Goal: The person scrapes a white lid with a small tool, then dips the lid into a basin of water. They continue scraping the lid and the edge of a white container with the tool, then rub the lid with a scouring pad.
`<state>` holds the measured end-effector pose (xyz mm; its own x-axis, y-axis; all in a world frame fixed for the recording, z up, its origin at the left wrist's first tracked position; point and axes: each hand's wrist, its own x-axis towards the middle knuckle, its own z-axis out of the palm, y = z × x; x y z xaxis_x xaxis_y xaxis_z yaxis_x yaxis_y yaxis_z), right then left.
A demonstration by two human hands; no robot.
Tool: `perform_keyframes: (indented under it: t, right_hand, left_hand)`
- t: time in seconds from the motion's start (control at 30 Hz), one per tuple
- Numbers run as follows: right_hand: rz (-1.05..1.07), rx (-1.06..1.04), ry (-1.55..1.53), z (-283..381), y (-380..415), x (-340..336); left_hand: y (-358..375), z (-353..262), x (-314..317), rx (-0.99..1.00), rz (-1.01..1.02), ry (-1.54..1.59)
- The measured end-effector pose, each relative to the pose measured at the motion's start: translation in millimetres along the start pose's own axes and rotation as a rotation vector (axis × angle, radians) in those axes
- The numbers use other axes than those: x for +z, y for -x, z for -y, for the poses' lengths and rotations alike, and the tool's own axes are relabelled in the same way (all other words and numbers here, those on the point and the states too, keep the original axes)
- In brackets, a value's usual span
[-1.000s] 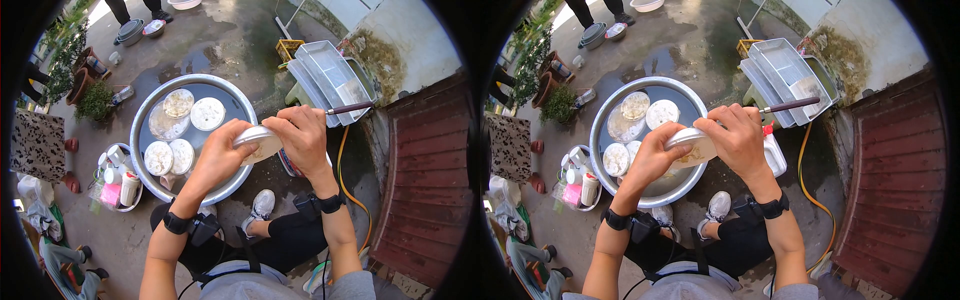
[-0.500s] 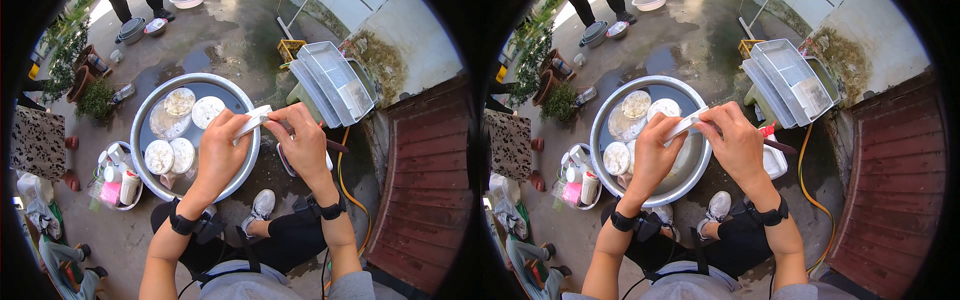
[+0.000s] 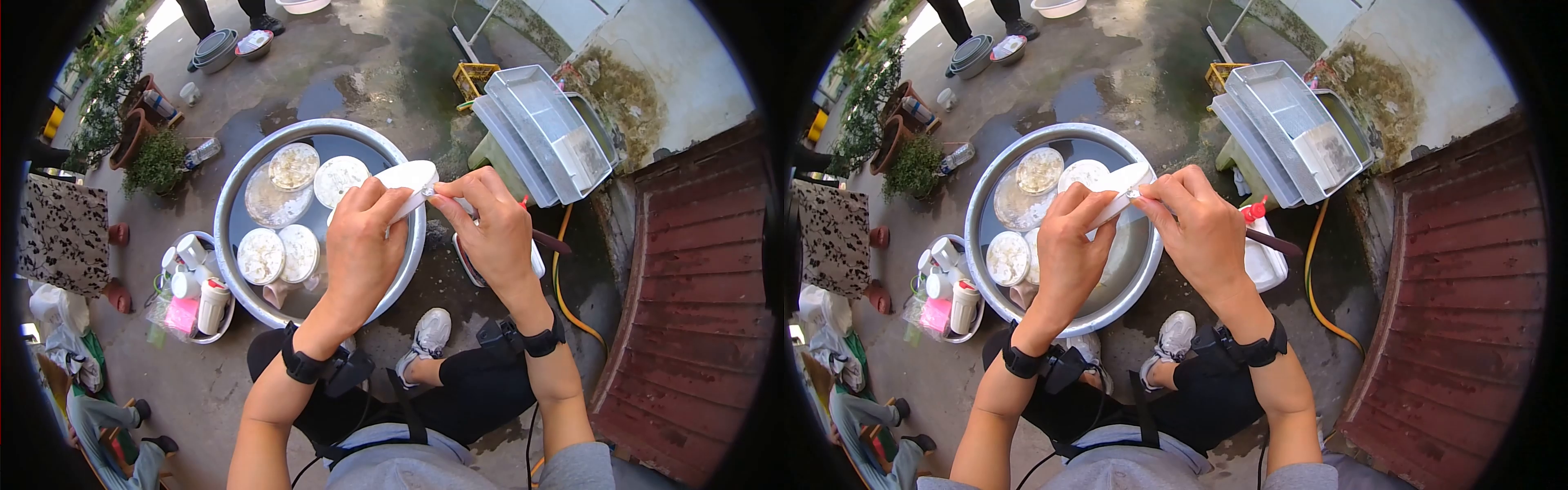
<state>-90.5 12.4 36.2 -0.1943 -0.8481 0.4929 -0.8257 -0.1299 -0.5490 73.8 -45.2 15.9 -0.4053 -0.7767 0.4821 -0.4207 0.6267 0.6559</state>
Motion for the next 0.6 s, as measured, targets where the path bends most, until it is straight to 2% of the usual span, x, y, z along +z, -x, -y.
perform_keyframes:
  t: [0.4,0.6]
  right_hand:
    - [0.011,-0.008,-0.027,0.7,0.5,0.7]
    - [0.03,0.04,-0.063,4.4,3.3,4.0]
  left_hand:
    - [2.8,-5.3,3.9,-0.012,0.046,0.02]
    - [1.4,-1.1,4.0,-0.069,0.001,0.068]
